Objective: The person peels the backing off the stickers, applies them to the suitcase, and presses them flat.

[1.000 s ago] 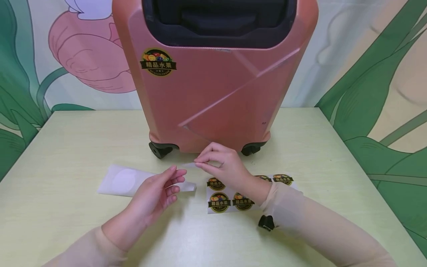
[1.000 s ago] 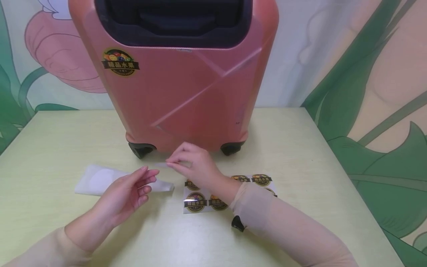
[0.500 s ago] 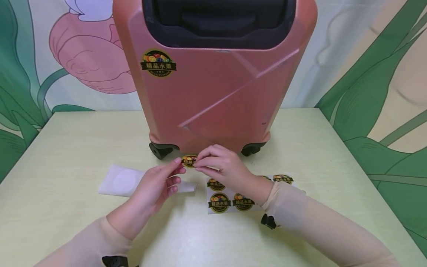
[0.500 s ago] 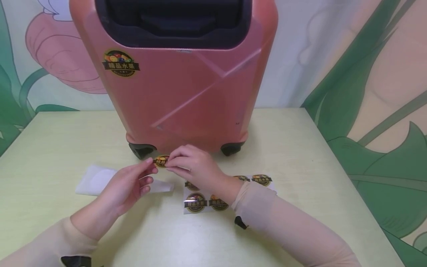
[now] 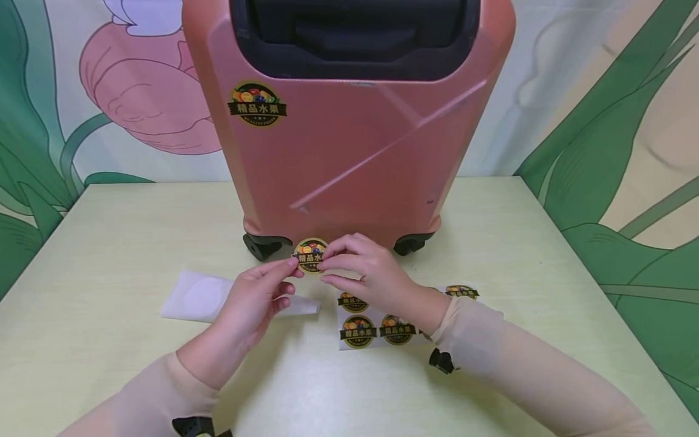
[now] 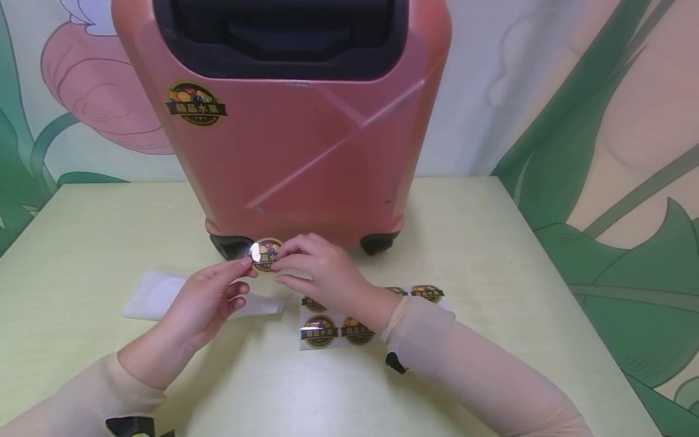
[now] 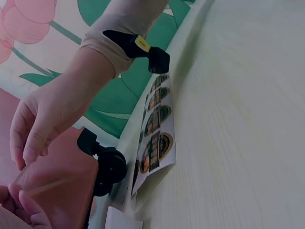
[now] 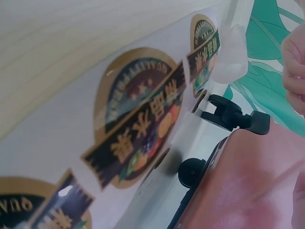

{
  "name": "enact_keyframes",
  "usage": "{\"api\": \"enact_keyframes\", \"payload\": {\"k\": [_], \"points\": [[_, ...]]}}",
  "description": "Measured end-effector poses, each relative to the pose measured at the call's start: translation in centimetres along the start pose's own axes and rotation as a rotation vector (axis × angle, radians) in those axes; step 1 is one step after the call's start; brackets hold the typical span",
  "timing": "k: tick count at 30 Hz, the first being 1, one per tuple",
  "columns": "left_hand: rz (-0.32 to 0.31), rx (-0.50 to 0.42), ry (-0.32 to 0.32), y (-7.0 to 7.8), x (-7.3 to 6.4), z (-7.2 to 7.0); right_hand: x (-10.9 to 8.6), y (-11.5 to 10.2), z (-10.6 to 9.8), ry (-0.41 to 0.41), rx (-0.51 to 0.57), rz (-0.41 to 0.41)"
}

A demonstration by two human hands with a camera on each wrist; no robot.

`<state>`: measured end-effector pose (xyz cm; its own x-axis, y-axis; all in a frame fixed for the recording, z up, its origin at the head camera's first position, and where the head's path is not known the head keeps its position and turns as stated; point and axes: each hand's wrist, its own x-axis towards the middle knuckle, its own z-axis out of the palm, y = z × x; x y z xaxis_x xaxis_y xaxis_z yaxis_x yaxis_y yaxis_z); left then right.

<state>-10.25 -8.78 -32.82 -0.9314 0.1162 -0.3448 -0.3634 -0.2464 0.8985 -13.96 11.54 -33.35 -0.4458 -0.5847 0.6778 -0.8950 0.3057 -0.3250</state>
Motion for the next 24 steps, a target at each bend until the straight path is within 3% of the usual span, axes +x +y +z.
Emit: {"api": "enact_keyframes", "payload": {"k": [6, 13, 17, 24], "points": [[0.069, 0.035, 0.045, -0.22, 0.13, -0.22, -0.07, -0.03, -0.18, 0.071, 0.160, 0.288], [0.131, 0.064, 0.066, -0.20, 0.07, -0.25, 0.23, -0.03, -0.52, -0.005, 0.307, 0.621], [0.144, 0.067, 0.069, -0.17, 0.07, -0.17, 0.32, 0.11, -0.59, -0.015, 0.380, 0.703], [0.148, 0.080, 0.069, -0.13, 0.00, -0.10, 0.36, 0.29, -0.44, -0.030, 0.426, 0.747]]}}
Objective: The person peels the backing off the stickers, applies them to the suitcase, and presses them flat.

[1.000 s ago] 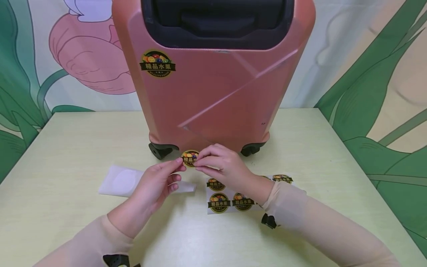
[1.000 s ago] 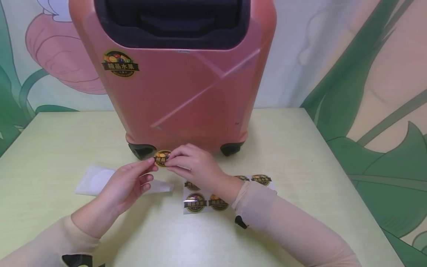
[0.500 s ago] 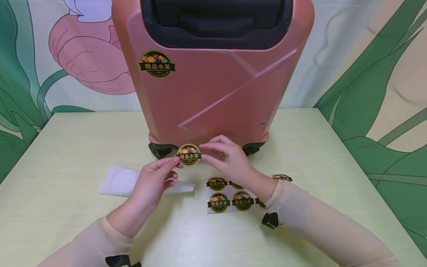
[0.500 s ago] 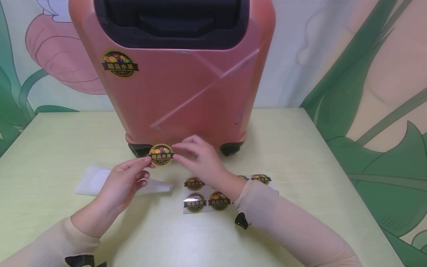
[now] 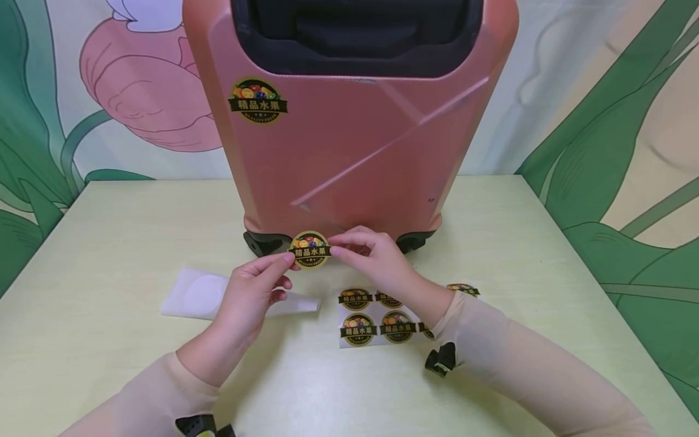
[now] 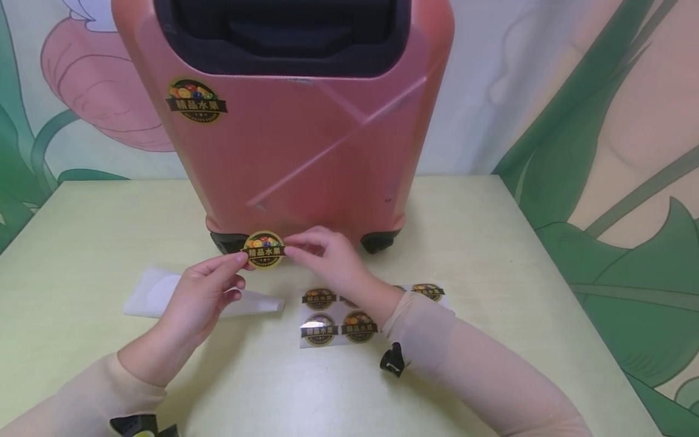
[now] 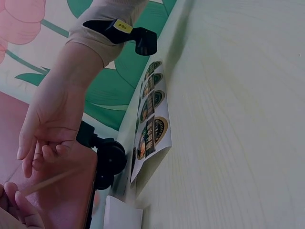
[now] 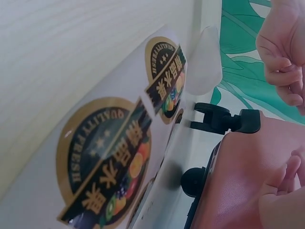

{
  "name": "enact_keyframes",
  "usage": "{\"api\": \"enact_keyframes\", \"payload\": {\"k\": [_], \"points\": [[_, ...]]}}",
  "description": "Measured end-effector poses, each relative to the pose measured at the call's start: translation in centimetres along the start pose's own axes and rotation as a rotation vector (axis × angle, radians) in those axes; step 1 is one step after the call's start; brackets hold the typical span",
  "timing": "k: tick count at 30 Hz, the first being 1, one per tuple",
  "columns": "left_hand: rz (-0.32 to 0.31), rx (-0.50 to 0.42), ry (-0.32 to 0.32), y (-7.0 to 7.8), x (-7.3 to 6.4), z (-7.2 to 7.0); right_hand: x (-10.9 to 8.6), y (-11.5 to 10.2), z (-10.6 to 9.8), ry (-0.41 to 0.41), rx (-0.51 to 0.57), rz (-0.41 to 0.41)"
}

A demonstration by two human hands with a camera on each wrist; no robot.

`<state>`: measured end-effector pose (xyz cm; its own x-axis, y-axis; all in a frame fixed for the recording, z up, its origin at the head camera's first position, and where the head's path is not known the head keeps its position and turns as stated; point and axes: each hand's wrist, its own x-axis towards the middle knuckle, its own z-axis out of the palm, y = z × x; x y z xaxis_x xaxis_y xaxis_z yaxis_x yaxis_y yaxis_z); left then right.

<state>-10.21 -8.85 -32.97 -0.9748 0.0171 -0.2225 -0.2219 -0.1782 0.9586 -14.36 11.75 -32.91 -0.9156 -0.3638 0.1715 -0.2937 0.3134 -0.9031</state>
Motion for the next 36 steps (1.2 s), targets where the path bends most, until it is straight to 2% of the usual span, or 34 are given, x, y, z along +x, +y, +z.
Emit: {"api": "enact_keyframes", "payload": {"k": [6, 25, 31, 36], "points": [[0.006, 0.014, 0.000, 0.03, 0.00, 0.00, 0.01, 0.05, 0.15, -0.008, 0.010, 0.033], [0.025, 0.026, -0.013, 0.02, -0.03, -0.07, 0.01, -0.01, 0.32, -0.006, 0.027, 0.067], [0.052, 0.095, -0.009, 0.03, 0.13, -0.29, -0.04, -0.30, 0.28, 0.003, 0.042, 0.045], [0.095, 0.170, 0.006, 0.06, 0.25, -0.45, -0.15, -0.55, 0.18, 0.006, 0.052, -0.005]]}}
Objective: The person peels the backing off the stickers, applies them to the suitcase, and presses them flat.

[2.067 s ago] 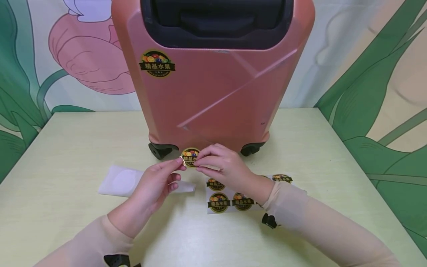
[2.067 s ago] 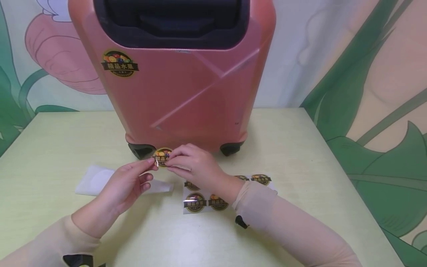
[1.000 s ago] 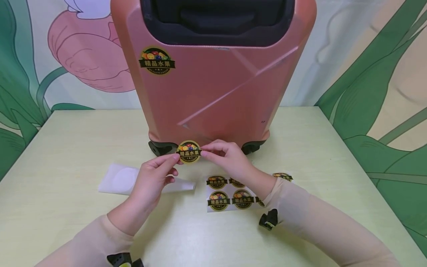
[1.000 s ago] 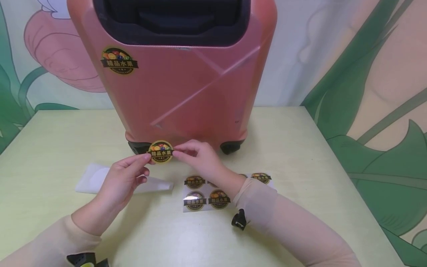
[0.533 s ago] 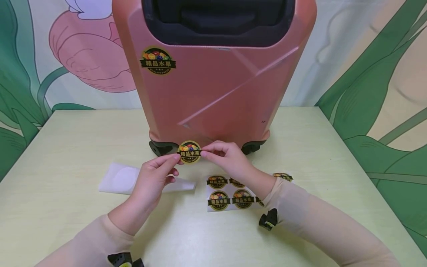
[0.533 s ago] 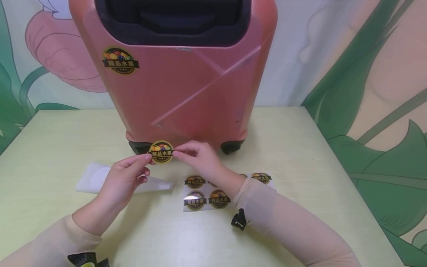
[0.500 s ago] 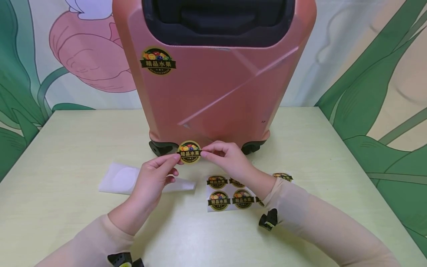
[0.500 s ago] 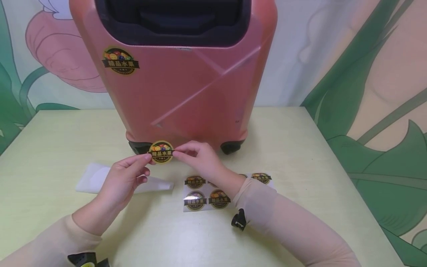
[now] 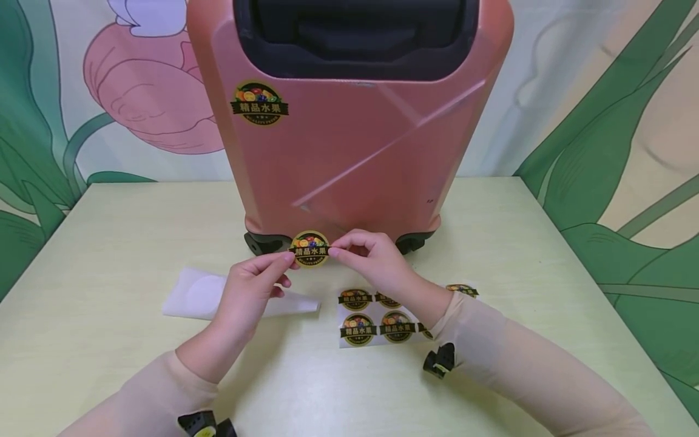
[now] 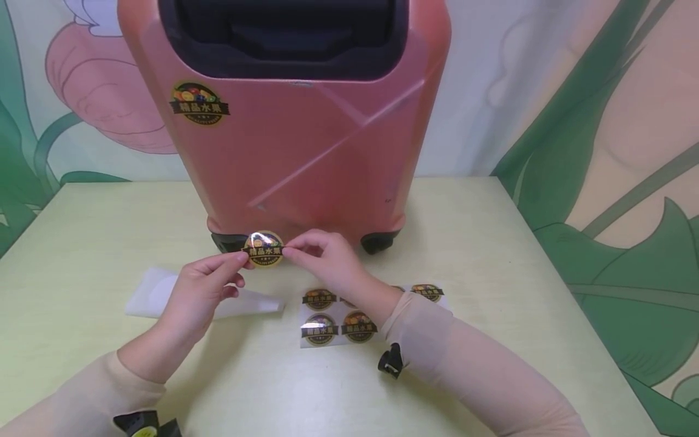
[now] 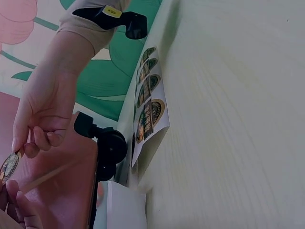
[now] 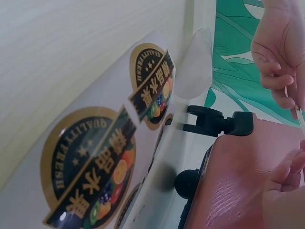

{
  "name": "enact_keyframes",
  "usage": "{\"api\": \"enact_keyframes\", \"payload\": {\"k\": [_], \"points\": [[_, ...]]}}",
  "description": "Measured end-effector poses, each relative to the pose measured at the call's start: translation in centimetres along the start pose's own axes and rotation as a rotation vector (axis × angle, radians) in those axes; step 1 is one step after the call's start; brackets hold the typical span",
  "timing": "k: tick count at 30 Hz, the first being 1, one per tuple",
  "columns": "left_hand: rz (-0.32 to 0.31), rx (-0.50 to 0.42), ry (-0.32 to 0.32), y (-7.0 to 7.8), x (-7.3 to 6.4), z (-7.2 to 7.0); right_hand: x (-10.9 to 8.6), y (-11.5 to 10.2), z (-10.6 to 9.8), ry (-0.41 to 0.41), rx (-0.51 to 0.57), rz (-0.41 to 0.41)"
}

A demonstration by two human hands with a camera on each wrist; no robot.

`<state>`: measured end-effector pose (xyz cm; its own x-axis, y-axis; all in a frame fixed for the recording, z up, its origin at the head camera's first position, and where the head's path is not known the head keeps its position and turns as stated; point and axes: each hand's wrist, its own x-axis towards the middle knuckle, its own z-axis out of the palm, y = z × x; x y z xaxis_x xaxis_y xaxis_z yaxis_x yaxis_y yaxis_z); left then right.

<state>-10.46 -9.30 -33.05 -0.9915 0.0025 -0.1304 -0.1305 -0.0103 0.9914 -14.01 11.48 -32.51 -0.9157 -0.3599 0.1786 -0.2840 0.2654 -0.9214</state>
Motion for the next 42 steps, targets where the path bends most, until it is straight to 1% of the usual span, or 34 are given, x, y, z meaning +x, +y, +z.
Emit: {"api": "enact_keyframes", "payload": {"k": [4, 8, 17, 25, 31, 35, 38, 42], "points": [[0.033, 0.033, 0.006, 0.1, -0.1, 0.0, 0.0, -0.1, 0.0, 0.010, -0.005, -0.020], [0.055, 0.054, 0.002, 0.2, -0.1, 0.0, -0.1, -0.3, -0.1, 0.015, -0.004, -0.021], [0.058, 0.091, 0.003, 0.2, -0.1, -0.1, -0.1, -0.3, -0.1, -0.004, -0.003, -0.044], [0.074, 0.108, -0.001, 0.2, 0.1, -0.2, -0.1, -0.4, -0.2, 0.002, -0.003, -0.058], [0.053, 0.082, -0.006, 0.1, 0.5, -1.2, 0.0, -0.3, -0.7, 0.058, -0.002, -0.053], [0.038, 0.075, -0.004, 0.0, 0.6, -1.6, 0.1, -0.2, -1.1, 0.066, 0.007, -0.048], [0.046, 0.071, -0.004, 0.0, 0.6, -1.5, 0.1, -0.2, -1.3, 0.062, 0.015, -0.050], [0.076, 0.074, -0.004, 0.2, 0.5, -1.4, 0.2, -0.5, -1.4, 0.064, 0.005, -0.056]]}}
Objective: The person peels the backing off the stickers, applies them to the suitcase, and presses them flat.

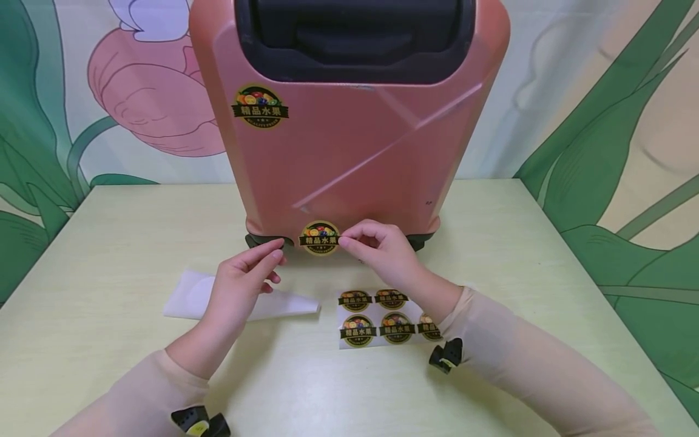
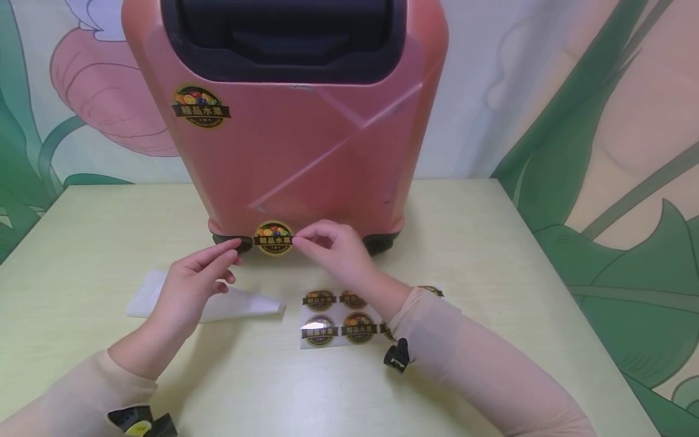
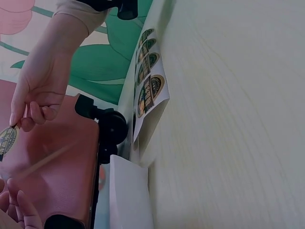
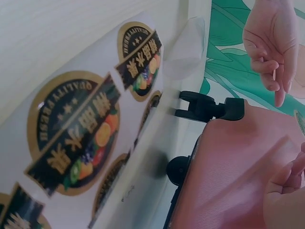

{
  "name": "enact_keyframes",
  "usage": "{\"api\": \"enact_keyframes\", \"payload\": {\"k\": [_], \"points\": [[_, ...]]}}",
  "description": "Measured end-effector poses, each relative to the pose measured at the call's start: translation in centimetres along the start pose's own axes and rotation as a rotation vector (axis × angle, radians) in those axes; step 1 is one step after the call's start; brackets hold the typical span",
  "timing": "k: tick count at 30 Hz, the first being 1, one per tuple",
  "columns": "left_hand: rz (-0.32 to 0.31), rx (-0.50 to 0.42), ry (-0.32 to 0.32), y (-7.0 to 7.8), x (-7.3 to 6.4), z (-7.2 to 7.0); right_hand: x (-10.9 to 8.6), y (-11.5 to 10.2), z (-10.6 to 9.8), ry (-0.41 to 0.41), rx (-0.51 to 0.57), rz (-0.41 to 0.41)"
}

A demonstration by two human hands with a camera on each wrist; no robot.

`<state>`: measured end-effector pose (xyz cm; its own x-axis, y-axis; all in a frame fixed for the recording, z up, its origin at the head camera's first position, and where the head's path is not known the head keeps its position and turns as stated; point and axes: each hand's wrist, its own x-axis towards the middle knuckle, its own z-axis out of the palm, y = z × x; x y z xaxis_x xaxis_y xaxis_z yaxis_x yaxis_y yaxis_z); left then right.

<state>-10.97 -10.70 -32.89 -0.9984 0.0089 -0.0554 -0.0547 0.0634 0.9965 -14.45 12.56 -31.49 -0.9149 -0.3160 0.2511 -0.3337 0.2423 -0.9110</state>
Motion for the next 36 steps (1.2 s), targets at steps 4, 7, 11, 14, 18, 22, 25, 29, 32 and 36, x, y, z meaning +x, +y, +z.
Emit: {"api": "enact_keyframes", "payload": {"k": [4, 7, 11, 14, 18, 22, 25, 29, 32, 36], "points": [[0.037, 0.025, -0.009, 0.3, 0.0, 0.1, 0.2, -0.5, -0.3, 0.000, -0.016, -0.001], [0.066, 0.052, -0.016, 0.5, 0.0, 0.2, 0.4, -0.8, -0.5, 0.004, -0.031, 0.000], [0.117, 0.086, -0.017, 0.8, -0.1, 0.4, 0.6, -1.4, -0.7, 0.014, -0.042, -0.007], [0.166, 0.107, -0.014, 1.2, -0.2, 0.7, 0.9, -1.8, -0.8, 0.020, -0.047, -0.018], [0.243, 0.123, 0.004, 1.5, -0.2, 1.1, 1.4, -2.3, -1.0, 0.030, -0.063, -0.028], [0.329, 0.133, 0.040, 1.5, -0.1, 1.3, 1.7, -2.8, -1.3, 0.043, -0.075, -0.040], [0.389, 0.160, 0.062, 1.6, 0.1, 1.3, 1.8, -3.2, -1.7, 0.050, -0.076, -0.056], [0.486, 0.207, 0.105, 2.4, 0.2, 0.8, 2.1, -3.7, -2.1, 0.054, -0.082, -0.087], [0.559, 0.206, 0.155, 3.2, 0.3, 0.3, 2.3, -4.1, -2.3, 0.060, -0.093, -0.116], [0.625, 0.194, 0.196, 4.1, 0.4, -0.2, 2.5, -4.8, -2.6, 0.082, -0.113, -0.152]]}}
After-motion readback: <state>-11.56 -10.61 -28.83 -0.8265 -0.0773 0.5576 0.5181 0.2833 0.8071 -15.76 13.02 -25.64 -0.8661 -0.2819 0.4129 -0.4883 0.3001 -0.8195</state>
